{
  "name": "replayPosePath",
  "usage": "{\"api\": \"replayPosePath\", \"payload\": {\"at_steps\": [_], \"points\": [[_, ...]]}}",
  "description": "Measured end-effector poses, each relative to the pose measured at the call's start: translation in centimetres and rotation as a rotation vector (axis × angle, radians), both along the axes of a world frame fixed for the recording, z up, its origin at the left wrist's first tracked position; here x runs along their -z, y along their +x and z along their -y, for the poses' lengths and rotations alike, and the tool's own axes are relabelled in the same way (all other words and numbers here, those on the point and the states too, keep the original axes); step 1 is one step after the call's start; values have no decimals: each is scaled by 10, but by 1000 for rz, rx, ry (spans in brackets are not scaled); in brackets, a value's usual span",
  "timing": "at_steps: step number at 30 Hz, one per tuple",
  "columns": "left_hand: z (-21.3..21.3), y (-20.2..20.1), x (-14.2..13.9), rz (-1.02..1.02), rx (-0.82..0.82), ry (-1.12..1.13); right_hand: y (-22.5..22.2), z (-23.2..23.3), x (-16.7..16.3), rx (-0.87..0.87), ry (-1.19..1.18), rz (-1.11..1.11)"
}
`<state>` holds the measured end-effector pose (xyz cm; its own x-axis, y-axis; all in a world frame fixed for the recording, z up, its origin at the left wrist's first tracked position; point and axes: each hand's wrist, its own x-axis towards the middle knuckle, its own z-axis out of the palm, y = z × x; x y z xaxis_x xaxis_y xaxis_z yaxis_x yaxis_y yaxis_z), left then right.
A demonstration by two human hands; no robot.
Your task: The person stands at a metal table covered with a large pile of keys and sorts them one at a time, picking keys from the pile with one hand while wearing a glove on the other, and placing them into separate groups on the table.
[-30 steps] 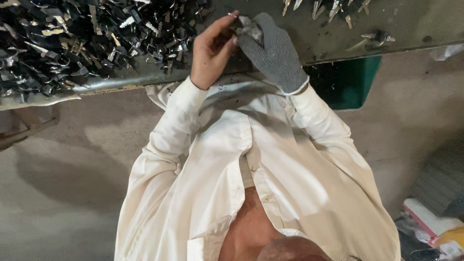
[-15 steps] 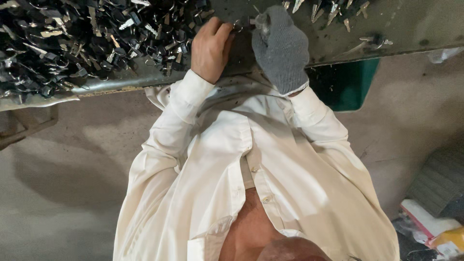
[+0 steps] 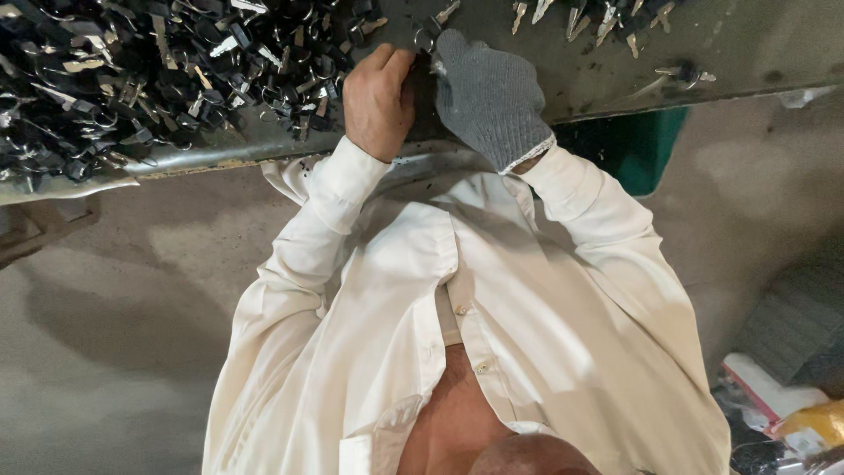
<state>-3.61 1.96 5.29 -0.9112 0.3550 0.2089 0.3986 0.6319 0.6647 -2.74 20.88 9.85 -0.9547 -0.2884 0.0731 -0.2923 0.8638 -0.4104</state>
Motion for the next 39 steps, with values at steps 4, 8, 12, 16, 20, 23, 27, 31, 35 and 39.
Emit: {"api": "replayPosePath", "payload": {"at_steps": [4,8,12,16,20,23,27,31,35,39], "points": [[1,-4,-2,4,27,-30,-3,-2,-1,-25,-14,22],[2,-5,-3,10,-48,134,-2,-5,-3,-21,-59,64],[-5,-1,0,10,-91,74,-1,-7,-7,-27,-94,72],[-7,0,6,-36,-71,99,0,-5,-8,-36,-78,49],[-5,0,10,-80,-42,45,1,3,-7,-28,76,19],[-3,-5,10,-92,0,66,1,3,-8,-35,99,7],[2,-14,6,11,25,89,3,-2,-9,-58,53,4],[-2,-11,6,-28,36,-41,4,-4,-8,-65,104,5],[-9,-5,6,-18,-1,-98,-5,-10,-3,-105,84,58],[-3,-6,3,-19,14,-13,-11,-21,-1,-130,-23,135]]}}
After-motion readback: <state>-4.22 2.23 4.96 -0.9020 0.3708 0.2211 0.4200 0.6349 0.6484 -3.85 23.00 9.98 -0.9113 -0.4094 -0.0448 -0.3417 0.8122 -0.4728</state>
